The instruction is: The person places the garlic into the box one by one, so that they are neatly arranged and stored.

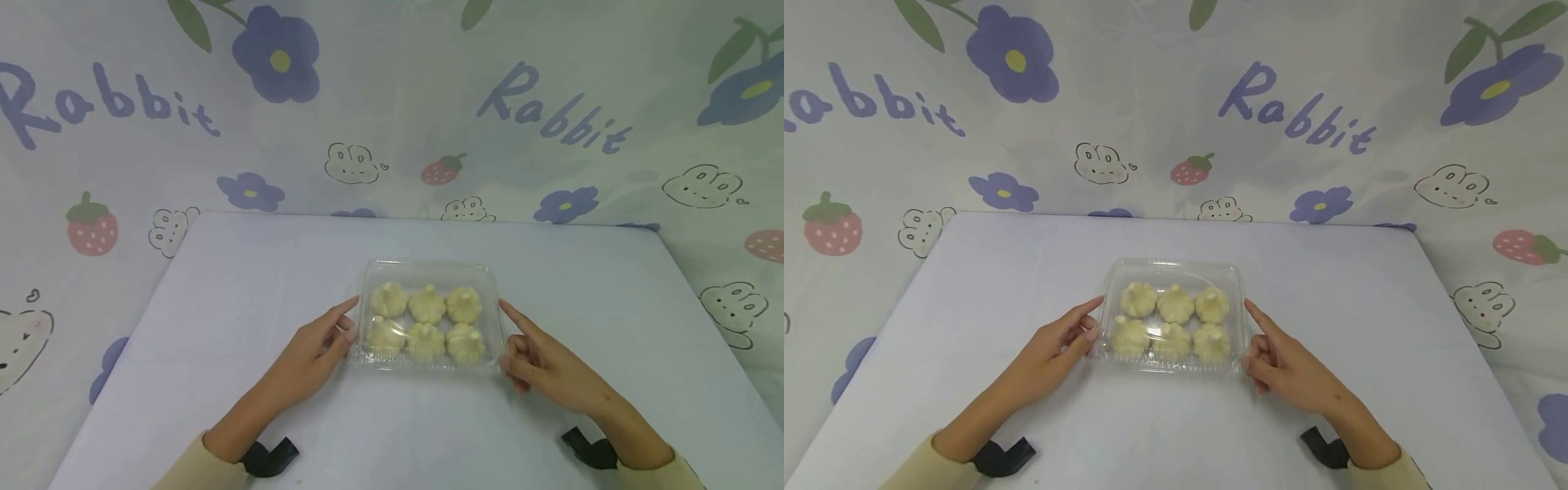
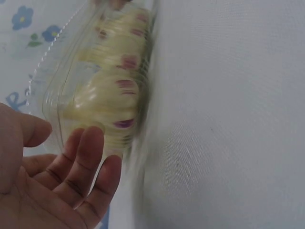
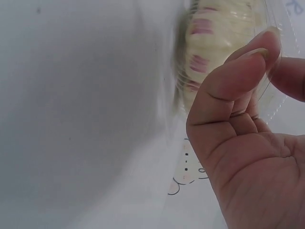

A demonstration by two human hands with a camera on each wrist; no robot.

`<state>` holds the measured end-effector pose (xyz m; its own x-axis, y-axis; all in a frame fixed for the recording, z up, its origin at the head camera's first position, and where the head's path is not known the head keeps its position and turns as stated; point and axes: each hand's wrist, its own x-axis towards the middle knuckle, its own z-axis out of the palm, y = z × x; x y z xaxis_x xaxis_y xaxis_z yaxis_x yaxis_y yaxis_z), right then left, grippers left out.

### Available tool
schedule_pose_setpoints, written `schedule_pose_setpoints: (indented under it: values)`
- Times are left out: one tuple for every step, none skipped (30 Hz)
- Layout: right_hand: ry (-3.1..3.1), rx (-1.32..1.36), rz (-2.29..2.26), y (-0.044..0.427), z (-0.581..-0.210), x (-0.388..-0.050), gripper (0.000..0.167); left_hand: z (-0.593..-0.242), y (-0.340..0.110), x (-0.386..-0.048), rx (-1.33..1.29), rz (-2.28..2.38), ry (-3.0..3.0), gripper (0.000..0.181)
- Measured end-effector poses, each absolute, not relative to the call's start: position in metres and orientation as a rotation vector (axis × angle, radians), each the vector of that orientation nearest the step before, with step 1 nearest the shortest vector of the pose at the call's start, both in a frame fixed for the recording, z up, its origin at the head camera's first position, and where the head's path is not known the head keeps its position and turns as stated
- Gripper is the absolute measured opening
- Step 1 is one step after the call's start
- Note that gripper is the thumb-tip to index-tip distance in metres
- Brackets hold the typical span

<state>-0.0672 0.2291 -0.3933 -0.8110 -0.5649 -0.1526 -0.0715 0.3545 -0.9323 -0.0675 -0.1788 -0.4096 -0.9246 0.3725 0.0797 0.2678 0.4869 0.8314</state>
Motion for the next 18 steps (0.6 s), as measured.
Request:
schedule_pose_setpoints:
  values:
    - [2.175,-0.563,-1.464,0.229,-0.393,-0.069,0.082,-0.410,-0.178,-0.068,0.560,1.429,2.613,0.053]
    - [2.177,-0.573,-1.470,0.229,-0.393,-0.070,0.081,-0.410,-0.178,-0.070,0.558,1.430,2.615,0.053]
    - [2.178,-0.584,-1.480,0.229,-0.393,-0.072,0.080,-0.410,-0.177,-0.071,0.555,1.431,2.615,0.053]
    - [2.176,-0.599,-1.489,0.229,-0.393,-0.073,0.079,-0.410,-0.177,-0.072,0.554,1.430,2.617,0.053]
    - [2.175,-0.612,-1.500,0.229,-0.394,-0.075,0.078,-0.411,-0.177,-0.074,0.552,1.428,2.621,0.053]
    - [2.177,-0.624,-1.506,0.229,-0.394,-0.076,0.077,-0.411,-0.177,-0.075,0.550,1.424,2.628,0.053]
    - [2.180,-0.630,-1.513,0.228,-0.394,-0.077,0.076,-0.411,-0.176,-0.077,0.548,1.422,2.633,0.053]
    - [2.184,-0.627,-1.516,0.228,-0.394,-0.078,0.076,-0.412,-0.176,-0.078,0.546,1.418,2.640,0.053]
    - [2.187,-0.626,-1.521,0.228,-0.394,-0.079,0.075,-0.412,-0.175,-0.080,0.540,1.416,2.644,0.053]
    - [2.192,-0.627,-1.525,0.228,-0.394,-0.080,0.075,-0.413,-0.174,-0.081,0.532,1.415,2.651,0.053]
    - [2.198,-0.622,-1.530,0.227,-0.395,-0.081,0.074,-0.413,-0.173,-0.082,0.521,1.415,2.658,0.053]
    - [2.205,-0.616,-1.534,0.227,-0.396,-0.082,0.074,-0.414,-0.172,-0.083,0.510,1.417,2.664,0.053]
    - [2.210,-0.608,-1.538,0.226,-0.396,-0.083,0.074,-0.415,-0.172,-0.083,0.498,1.431,2.658,0.053]
    - [2.217,-0.598,-1.540,0.226,-0.397,-0.084,0.073,-0.415,-0.171,-0.083,0.484,1.446,2.651,0.053]
    - [2.228,-0.585,-1.540,0.226,-0.398,-0.085,0.073,-0.416,-0.170,-0.083,0.474,1.462,2.643,0.054]
    - [2.244,-0.571,-1.537,0.225,-0.398,-0.086,0.072,-0.416,-0.170,-0.082,0.467,1.476,2.636,0.054]
    - [2.263,-0.551,-1.529,0.225,-0.398,-0.086,0.072,-0.417,-0.170,-0.082,0.463,1.489,2.627,0.055]
    - [2.294,-0.533,-1.512,0.225,-0.398,-0.086,0.070,-0.417,-0.170,-0.081,0.462,1.503,2.614,0.055]
